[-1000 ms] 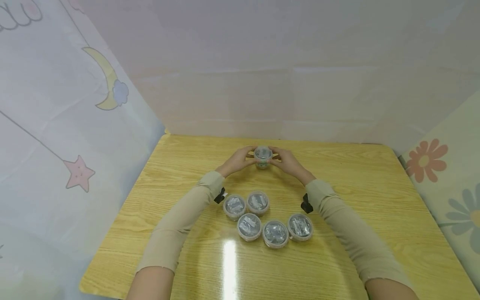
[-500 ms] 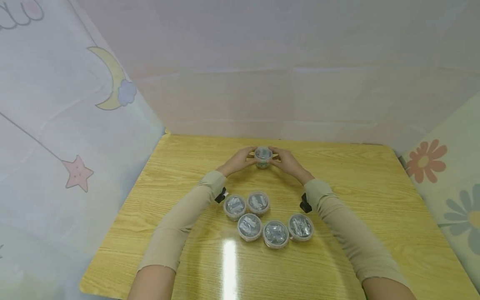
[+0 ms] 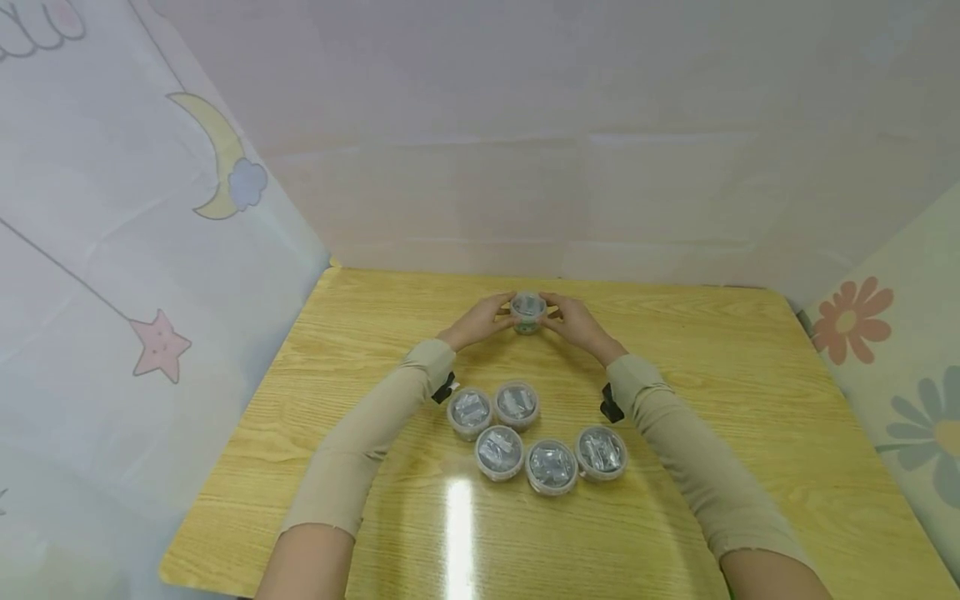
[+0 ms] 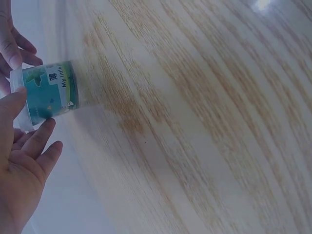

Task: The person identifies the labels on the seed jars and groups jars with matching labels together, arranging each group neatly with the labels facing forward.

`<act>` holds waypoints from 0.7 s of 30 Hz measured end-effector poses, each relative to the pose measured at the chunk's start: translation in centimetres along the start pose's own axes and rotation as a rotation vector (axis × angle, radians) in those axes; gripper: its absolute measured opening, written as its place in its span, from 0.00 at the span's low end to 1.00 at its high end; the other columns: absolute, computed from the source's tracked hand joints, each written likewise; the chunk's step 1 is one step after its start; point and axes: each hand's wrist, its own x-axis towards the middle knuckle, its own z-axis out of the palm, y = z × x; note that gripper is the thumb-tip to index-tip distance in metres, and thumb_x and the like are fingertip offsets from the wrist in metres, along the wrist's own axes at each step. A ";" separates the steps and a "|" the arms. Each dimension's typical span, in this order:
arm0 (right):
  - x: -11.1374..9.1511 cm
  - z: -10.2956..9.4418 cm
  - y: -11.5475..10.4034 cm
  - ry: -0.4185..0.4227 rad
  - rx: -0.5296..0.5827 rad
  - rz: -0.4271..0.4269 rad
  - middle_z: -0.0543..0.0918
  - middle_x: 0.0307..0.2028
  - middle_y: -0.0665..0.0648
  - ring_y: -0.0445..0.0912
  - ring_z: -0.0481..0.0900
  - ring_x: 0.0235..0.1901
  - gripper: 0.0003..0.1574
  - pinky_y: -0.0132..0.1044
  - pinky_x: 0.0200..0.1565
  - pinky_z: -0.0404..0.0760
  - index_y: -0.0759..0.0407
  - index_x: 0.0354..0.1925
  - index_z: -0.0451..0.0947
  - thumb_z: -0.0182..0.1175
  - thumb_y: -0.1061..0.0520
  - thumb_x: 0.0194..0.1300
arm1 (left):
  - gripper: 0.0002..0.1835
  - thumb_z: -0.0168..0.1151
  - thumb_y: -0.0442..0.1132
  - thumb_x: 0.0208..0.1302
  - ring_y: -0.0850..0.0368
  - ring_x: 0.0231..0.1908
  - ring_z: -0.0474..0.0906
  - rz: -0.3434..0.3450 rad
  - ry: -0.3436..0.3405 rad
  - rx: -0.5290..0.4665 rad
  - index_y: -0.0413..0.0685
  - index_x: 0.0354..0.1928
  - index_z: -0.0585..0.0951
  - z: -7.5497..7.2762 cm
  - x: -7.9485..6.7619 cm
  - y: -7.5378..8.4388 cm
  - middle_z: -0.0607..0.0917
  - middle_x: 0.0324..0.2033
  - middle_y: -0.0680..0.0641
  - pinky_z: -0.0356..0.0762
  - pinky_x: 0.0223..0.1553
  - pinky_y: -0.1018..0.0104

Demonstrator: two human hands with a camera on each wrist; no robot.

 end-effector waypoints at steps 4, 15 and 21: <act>0.1 -0.1 -0.2 0.011 -0.014 0.010 0.68 0.61 0.68 0.61 0.76 0.50 0.38 0.51 0.48 0.79 0.63 0.68 0.57 0.57 0.53 0.66 | 0.36 0.54 0.43 0.67 0.48 0.60 0.69 -0.006 -0.013 0.011 0.37 0.70 0.52 0.0 0.2 -0.1 0.57 0.69 0.40 0.69 0.59 0.66; 0.2 -0.1 0.3 0.007 -0.066 -0.007 0.74 0.54 0.71 0.62 0.77 0.49 0.41 0.54 0.48 0.78 0.62 0.69 0.52 0.57 0.52 0.66 | 0.39 0.56 0.43 0.66 0.45 0.62 0.66 0.005 -0.048 0.014 0.40 0.71 0.47 -0.3 0.1 -0.3 0.52 0.70 0.41 0.67 0.61 0.60; -0.2 -0.1 0.5 0.014 -0.084 -0.013 0.78 0.49 0.69 0.60 0.79 0.46 0.46 0.54 0.46 0.79 0.61 0.71 0.46 0.56 0.48 0.66 | 0.39 0.56 0.46 0.66 0.42 0.62 0.66 -0.013 -0.033 0.018 0.43 0.72 0.49 -0.6 -0.4 -0.6 0.54 0.70 0.42 0.69 0.60 0.55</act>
